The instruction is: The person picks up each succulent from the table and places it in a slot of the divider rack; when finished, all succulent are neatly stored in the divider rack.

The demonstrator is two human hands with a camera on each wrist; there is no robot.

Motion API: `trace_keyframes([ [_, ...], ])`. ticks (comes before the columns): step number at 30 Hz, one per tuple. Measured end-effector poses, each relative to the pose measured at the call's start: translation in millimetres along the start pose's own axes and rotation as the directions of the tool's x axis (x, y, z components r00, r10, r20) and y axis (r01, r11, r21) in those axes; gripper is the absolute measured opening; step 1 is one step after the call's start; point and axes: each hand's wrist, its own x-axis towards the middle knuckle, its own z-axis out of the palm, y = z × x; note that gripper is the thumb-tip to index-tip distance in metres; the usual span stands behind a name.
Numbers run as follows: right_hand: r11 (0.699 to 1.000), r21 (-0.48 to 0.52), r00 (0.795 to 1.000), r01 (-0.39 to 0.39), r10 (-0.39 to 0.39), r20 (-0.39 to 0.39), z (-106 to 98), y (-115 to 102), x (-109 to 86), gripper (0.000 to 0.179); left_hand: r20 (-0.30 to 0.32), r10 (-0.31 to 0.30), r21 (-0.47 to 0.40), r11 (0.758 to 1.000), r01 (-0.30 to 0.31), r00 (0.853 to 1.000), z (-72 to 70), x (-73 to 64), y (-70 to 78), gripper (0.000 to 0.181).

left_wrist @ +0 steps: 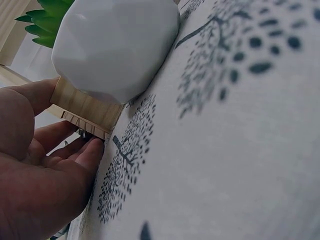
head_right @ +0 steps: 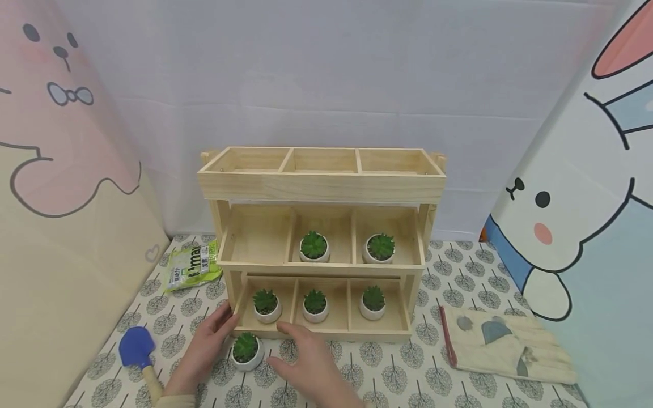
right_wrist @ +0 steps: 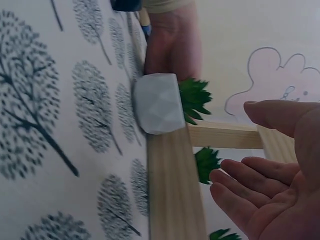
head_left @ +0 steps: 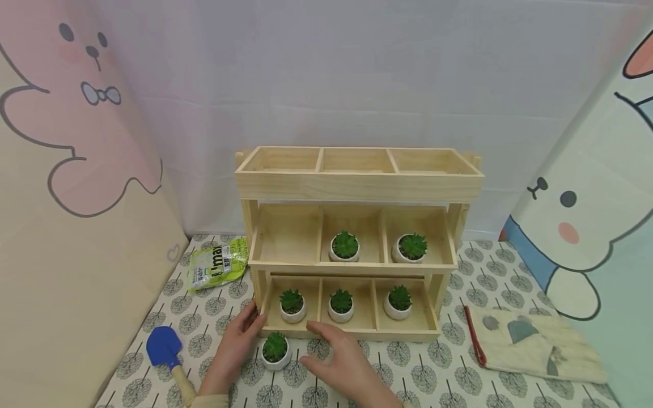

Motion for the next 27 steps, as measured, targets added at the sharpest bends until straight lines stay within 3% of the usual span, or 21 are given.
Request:
trace_keyframes([
  [10,1.0,-0.03,1.0,-0.01,0.011,0.028,25.3,16.3,5.0,0.061,-0.005,0.032,-0.009,0.999,-0.032,0.999,1.9,-0.7,0.0,0.07],
  [20,0.998,-0.011,0.997,0.067,-0.067,0.044,43.9,27.2,12.8,0.063,0.001,0.022,-0.017,1.0,-0.022,1.0,2.0,-0.6,0.2,0.071],
  [27,1.0,0.018,0.997,0.022,-0.023,0.079,55.7,24.1,22.1,0.066,-0.003,0.016,-0.011,1.0,-0.016,1.0,2.0,-0.5,0.0,0.07],
])
